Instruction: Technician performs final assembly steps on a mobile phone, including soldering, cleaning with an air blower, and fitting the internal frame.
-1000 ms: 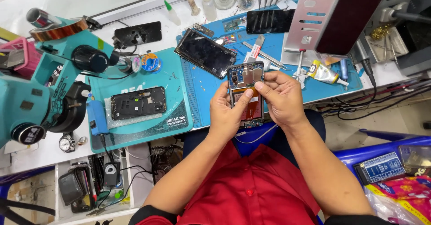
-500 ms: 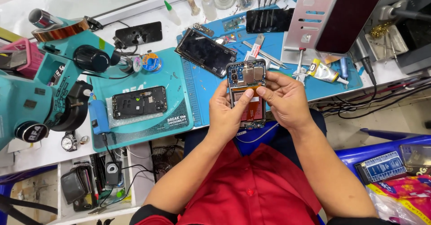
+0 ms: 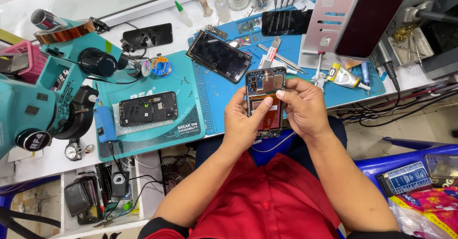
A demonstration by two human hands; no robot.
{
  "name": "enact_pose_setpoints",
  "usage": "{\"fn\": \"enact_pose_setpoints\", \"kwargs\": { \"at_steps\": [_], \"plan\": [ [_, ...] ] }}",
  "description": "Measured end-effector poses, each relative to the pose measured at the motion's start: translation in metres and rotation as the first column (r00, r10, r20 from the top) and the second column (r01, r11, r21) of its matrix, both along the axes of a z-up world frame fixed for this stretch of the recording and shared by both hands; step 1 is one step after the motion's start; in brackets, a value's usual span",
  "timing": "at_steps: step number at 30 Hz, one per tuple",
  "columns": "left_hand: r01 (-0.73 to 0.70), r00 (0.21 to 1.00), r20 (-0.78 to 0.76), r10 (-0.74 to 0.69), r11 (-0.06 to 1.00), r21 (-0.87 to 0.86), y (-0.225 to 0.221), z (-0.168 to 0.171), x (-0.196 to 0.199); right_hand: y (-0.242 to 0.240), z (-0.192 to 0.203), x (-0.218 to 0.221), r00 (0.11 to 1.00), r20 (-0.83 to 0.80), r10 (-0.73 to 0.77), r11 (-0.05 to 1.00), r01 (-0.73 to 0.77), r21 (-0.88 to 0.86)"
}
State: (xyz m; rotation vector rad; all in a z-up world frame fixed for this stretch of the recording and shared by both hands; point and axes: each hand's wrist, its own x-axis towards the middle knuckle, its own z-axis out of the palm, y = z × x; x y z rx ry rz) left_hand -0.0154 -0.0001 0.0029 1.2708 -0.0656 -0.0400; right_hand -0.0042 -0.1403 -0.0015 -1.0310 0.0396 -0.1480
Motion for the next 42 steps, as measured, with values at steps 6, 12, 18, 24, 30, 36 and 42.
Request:
{"fn": "enact_pose_setpoints", "kwargs": {
  "at_steps": [6,12,18,24,30,36,42],
  "plan": [
    [-0.004,1.0,-0.004,0.004,1.0,0.001,-0.001,-0.007,-0.001,0.002,-0.001,-0.004,1.0,-0.002,-0.02,1.0,0.02,0.007],
    [-0.019,1.0,0.014,0.019,1.0,0.0,-0.001,-0.003,-0.001,0.006,0.009,-0.009,0.998,0.06,-0.01,0.998,0.014,-0.056],
    [-0.035,0.999,0.031,0.035,0.999,-0.001,0.0,-0.003,-0.001,0.004,-0.007,-0.008,0.995,0.098,-0.001,0.997,0.008,-0.078],
    [-0.037,0.999,0.03,0.037,0.999,0.012,0.0,-0.003,-0.001,0.002,-0.015,-0.005,0.997,0.08,-0.015,1.0,0.017,-0.02],
    [-0.016,1.0,-0.001,0.016,1.0,-0.005,0.001,0.0,-0.002,-0.003,-0.052,0.004,0.997,0.063,-0.041,0.997,0.037,0.069],
    [-0.012,0.983,-0.182,-0.012,0.991,-0.131,-0.005,-0.003,0.004,-0.022,-0.014,-0.032,0.998,0.051,0.048,0.971,-0.034,-0.237],
    [-0.064,0.952,-0.305,-0.018,0.965,-0.255,-0.009,0.012,0.014,-0.128,-0.009,-0.086,0.864,-0.398,0.308,0.756,-0.476,-0.449]
  ]
}}
